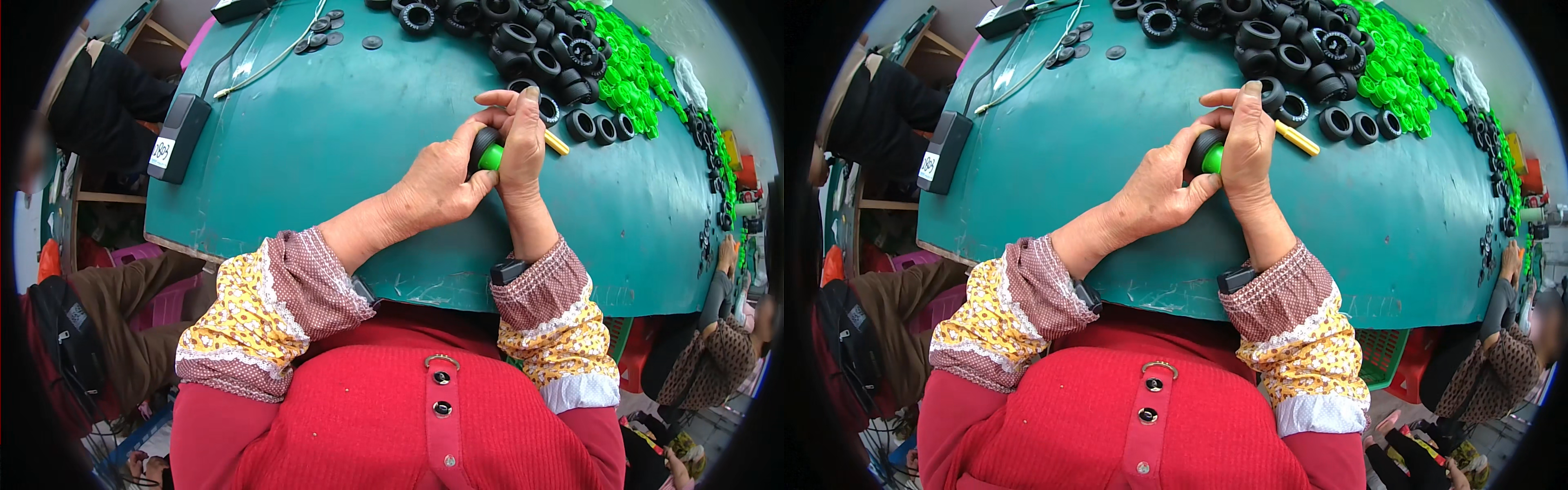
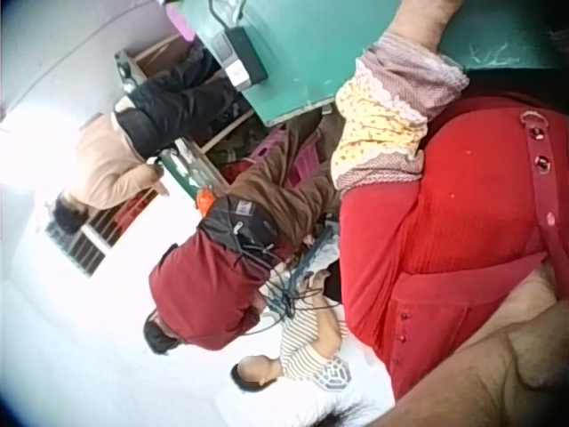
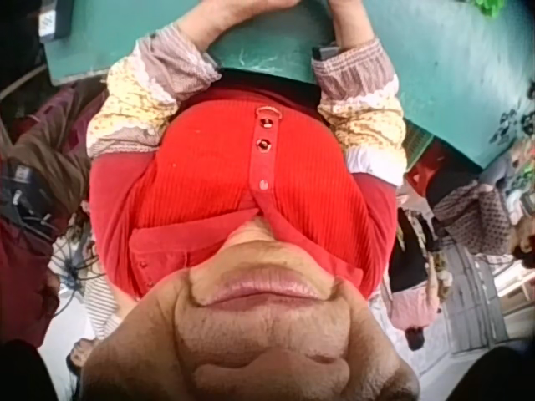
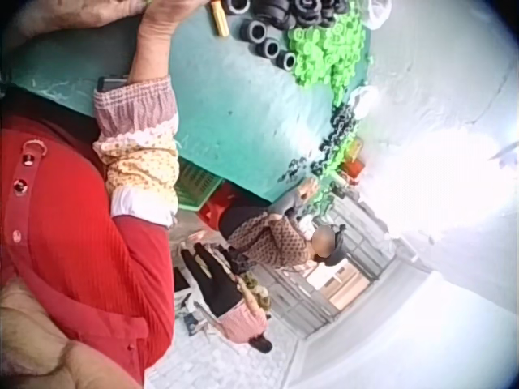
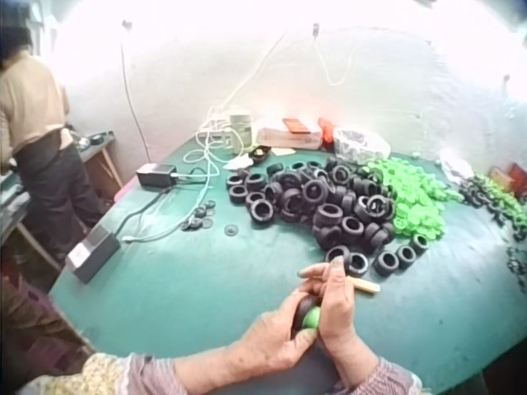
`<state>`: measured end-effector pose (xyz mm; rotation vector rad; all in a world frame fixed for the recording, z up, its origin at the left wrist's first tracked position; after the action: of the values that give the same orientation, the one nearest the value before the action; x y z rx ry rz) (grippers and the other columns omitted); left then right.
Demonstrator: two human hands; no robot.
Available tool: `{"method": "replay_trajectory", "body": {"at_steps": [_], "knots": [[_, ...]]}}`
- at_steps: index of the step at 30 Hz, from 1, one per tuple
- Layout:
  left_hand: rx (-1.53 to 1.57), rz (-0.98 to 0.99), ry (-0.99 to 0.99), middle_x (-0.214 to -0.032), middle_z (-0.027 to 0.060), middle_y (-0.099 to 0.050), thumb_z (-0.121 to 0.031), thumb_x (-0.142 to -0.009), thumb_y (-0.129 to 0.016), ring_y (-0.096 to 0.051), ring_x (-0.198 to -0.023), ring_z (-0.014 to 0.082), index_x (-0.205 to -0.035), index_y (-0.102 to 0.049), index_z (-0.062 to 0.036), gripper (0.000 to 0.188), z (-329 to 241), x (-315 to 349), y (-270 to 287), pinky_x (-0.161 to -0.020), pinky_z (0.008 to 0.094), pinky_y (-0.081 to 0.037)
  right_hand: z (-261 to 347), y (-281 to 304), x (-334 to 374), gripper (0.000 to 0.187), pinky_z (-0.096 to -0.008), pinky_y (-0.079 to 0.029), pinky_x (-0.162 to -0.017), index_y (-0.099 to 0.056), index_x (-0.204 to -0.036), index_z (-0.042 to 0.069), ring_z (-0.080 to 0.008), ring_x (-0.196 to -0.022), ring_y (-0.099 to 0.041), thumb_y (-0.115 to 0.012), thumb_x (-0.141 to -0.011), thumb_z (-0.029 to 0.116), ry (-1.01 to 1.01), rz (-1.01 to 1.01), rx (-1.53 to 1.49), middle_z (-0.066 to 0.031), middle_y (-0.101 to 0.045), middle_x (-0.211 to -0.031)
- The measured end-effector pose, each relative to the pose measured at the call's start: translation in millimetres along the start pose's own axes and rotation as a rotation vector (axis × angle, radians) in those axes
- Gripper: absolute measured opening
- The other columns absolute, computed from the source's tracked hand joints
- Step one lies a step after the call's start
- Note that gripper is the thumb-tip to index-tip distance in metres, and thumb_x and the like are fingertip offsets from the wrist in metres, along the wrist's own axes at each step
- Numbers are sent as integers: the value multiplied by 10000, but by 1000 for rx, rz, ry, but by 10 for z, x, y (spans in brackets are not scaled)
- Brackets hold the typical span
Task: Assembling plastic rims into rubber toy tires at a workbench.
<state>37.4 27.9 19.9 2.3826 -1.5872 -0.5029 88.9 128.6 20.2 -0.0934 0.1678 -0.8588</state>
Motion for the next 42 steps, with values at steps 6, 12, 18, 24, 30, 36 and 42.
{"method": "replay_trajectory", "body": {"at_steps": [6, 12, 18, 24, 30, 36, 42], "knots": [[-14, 6, 61, -824, 228, -560, -38, -662, -504, -577, -770, 351, -1261, -233, 15, 660, -13, 29, -50, -698, 393, -463, 14, -19, 20, 610, -205, -414, -533, -554, -806, -37, -107, -520, -510, -251, -907, 483, 31, -13, 47, -81, -558, -551], [-20, -8, 70, -853, 212, -559, -18, -667, -482, -592, -790, 315, -1302, -179, 7, 704, -15, 47, -98, -722, 365, -468, -33, -33, -12, 614, -195, -387, -500, -554, -815, -30, -98, -502, -487, -231, -907, 484, 68, -12, 98, -72, -541, -561], [-65, -42, 26, -833, 282, -549, 4, -681, -438, -568, -779, 400, -1304, -160, 3, 682, -15, -57, -86, -716, 421, -453, -63, 3, -142, 599, -201, -384, -506, -563, -820, -27, -93, -508, -471, -235, -909, 467, 83, -110, 112, -53, -529, -570], [-62, -53, 39, -827, 268, -565, -14, -702, -480, -581, -754, 371, -1286, -236, -9, 633, -28, -74, -14, -698, 397, -462, -92, -3, -159, 586, -203, -382, -524, -563, -827, -26, -87, -521, -458, -253, -906, 465, 77, -163, 85, -45, -522, -584], [-121, -168, -149, -906, 169, -570, -48, -687, -592, -568, -770, 292, -1199, -432, -66, 536, 57, -133, 232, -691, 340, -463, -184, -40, -185, 553, -231, -406, -575, -554, -926, -11, -124, -596, -505, -311, -889, 484, -19, -75, -42, -61, -558, -689], [-556, -415, -254, -895, 117, -518, -48, -663, -645, -543, -806, 274, -1064, -536, -53, 416, 107, -156, 542, -701, 332, -457, -248, -62, -107, 462, -193, -428, -519, -467, -1093, 1, -120, -673, -572, -505, -848, 391, -380, 238, -203, -76, -601, -820], [-196, -304, -137, -927, 102, -530, -76, -704, -647, -556, -775, 200, -1096, -524, -8, 416, 155, -176, 471, -674, 290, -467, -248, -64, -113, 389, -209, -473, -552, -426, -1160, 11, -115, -665, -579, -533, -849, 219, -217, 163, -225, -99, -582, -935]]}}
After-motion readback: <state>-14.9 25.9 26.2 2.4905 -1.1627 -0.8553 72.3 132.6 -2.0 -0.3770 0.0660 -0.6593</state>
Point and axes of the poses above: each hand's wrist, its own x-axis away from the middle knuckle, its own y-axis out of the back of the hand, z = x × y, the point moved 3 cm from there along -x, towards the middle knuckle
